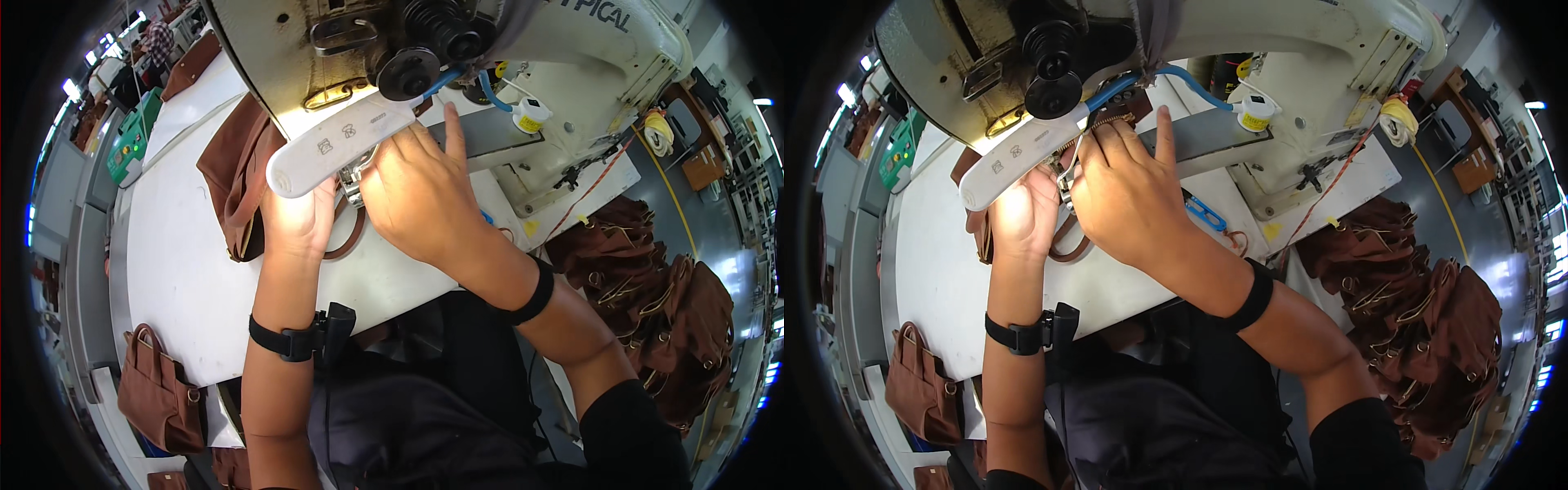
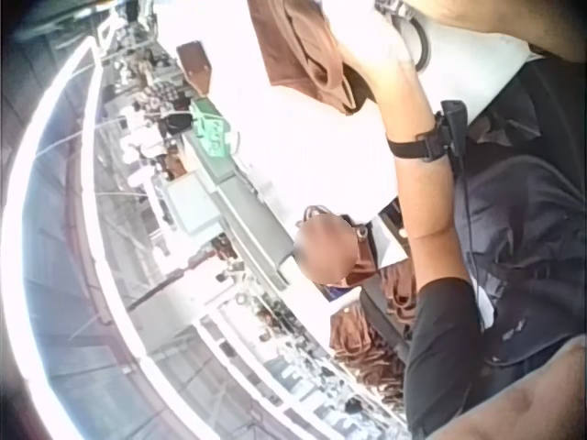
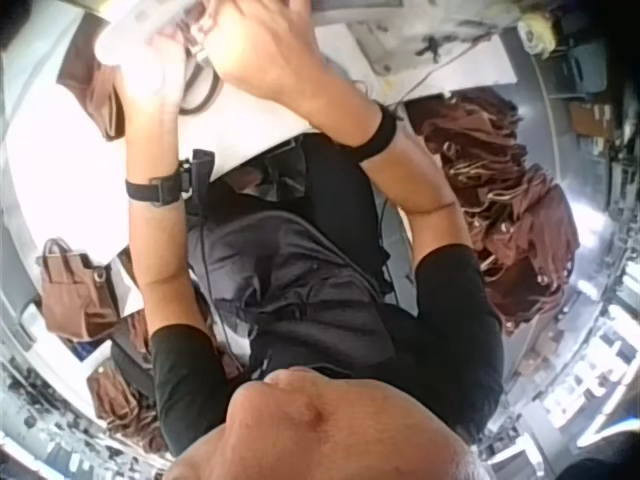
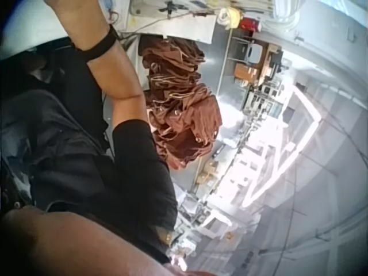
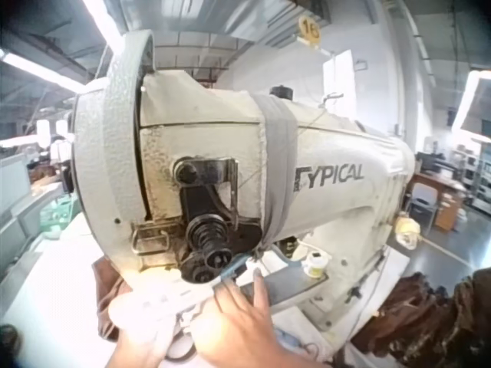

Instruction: The person sews a zipper onto a brown bag using an industrial sewing machine, then trims excess thread with scissors. They handle a small metal component and a spool of thread, placing them on the table before resuming sewing.

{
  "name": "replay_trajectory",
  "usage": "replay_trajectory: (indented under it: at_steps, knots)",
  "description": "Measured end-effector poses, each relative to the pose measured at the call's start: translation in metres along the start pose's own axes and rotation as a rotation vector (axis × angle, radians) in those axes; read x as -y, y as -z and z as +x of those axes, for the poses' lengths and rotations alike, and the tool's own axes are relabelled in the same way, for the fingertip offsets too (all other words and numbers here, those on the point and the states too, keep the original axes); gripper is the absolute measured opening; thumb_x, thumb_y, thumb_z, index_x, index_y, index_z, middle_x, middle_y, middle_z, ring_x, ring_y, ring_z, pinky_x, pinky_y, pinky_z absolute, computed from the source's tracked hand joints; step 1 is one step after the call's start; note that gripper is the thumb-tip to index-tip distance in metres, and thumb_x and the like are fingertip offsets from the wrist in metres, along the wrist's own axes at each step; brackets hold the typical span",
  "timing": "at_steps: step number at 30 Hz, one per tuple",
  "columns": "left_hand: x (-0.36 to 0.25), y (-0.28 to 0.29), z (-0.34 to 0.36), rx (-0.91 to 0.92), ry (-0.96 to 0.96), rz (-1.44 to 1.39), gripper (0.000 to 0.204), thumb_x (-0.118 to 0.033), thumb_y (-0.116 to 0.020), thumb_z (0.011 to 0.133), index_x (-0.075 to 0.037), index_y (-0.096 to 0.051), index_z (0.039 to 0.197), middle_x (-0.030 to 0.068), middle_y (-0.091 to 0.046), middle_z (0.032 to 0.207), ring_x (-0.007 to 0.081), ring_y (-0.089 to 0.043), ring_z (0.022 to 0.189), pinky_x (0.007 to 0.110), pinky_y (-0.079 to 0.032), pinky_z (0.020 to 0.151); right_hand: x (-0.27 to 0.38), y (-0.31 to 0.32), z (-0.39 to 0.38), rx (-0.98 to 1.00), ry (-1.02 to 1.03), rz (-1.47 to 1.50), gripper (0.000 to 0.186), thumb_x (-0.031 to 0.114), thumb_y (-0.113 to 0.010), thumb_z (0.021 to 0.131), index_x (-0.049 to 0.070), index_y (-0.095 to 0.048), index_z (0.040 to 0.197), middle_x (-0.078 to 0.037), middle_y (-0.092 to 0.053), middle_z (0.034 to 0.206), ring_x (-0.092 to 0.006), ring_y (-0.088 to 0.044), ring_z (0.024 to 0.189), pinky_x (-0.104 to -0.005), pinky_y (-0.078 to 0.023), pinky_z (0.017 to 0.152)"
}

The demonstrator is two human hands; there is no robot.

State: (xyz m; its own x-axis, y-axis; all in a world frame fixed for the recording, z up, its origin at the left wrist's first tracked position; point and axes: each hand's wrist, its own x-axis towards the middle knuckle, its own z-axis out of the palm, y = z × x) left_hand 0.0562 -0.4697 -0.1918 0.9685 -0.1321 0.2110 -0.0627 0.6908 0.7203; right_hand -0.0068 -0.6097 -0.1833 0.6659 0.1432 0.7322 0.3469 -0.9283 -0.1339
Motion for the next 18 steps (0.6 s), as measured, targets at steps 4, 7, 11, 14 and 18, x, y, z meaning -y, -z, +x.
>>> replay_trajectory:
  at_steps: [4, 7, 11, 14, 18]
  knots:
    - [0.007, 0.007, -0.004, 0.025, -0.03, -0.007, 0.039, -0.021, -0.051, 0.106, 0.005, -0.052, 0.135, 0.0165, -0.056, 0.141, 0.0283, -0.054, 0.132, 0.042, -0.042, 0.114, 0.007, 0.001, -0.008, -0.091, -0.034, 0.024, 0.028, 0.018, -0.06, 0.091, -0.002, -0.066, 0.109, -0.017, -0.066, 0.114, -0.0301, -0.06, 0.118, -0.0692, -0.026, 0.113]
    - [0.006, 0.01, -0.01, -0.038, 0.038, -0.047, 0.04, -0.022, -0.046, 0.108, 0.002, -0.048, 0.14, 0.016, -0.055, 0.143, 0.0293, -0.052, 0.134, 0.043, -0.04, 0.115, 0.013, 0.001, -0.015, -0.105, -0.032, 0.002, 0.027, 0.019, -0.06, 0.093, 0.0, -0.066, 0.111, -0.014, -0.064, 0.12, -0.0281, -0.058, 0.123, -0.0667, -0.025, 0.114]
    - [0.0, -0.009, -0.027, -0.129, 0.087, -0.044, 0.04, -0.018, -0.04, 0.109, 0.001, -0.045, 0.143, 0.0151, -0.054, 0.145, 0.0283, -0.051, 0.135, 0.044, -0.039, 0.116, 0.018, 0.005, -0.024, -0.077, -0.042, 0.015, 0.034, 0.021, -0.063, 0.092, 0.0, -0.064, 0.119, -0.016, -0.061, 0.124, -0.03, -0.055, 0.127, -0.0643, -0.022, 0.117]
    - [-0.005, -0.013, -0.038, -0.139, 0.107, -0.045, 0.04, -0.016, -0.038, 0.109, 0.001, -0.044, 0.145, 0.0148, -0.053, 0.146, 0.0275, -0.051, 0.136, 0.044, -0.039, 0.116, 0.021, 0.003, -0.032, -0.109, -0.05, 0.02, 0.038, 0.022, -0.066, 0.09, 0.001, -0.063, 0.122, -0.017, -0.057, 0.128, -0.0329, -0.052, 0.131, -0.0631, -0.022, 0.118]
    - [-0.01, -0.013, -0.05, -0.153, 0.12, -0.094, 0.041, -0.015, -0.037, 0.109, 0.002, -0.042, 0.146, 0.0159, -0.052, 0.146, 0.028, -0.05, 0.136, 0.046, -0.038, 0.116, 0.018, 0.004, -0.037, -0.131, -0.046, 0.002, 0.039, 0.023, -0.069, 0.089, 0.004, -0.064, 0.122, -0.016, -0.054, 0.129, -0.0342, -0.048, 0.133, -0.0597, -0.026, 0.117]
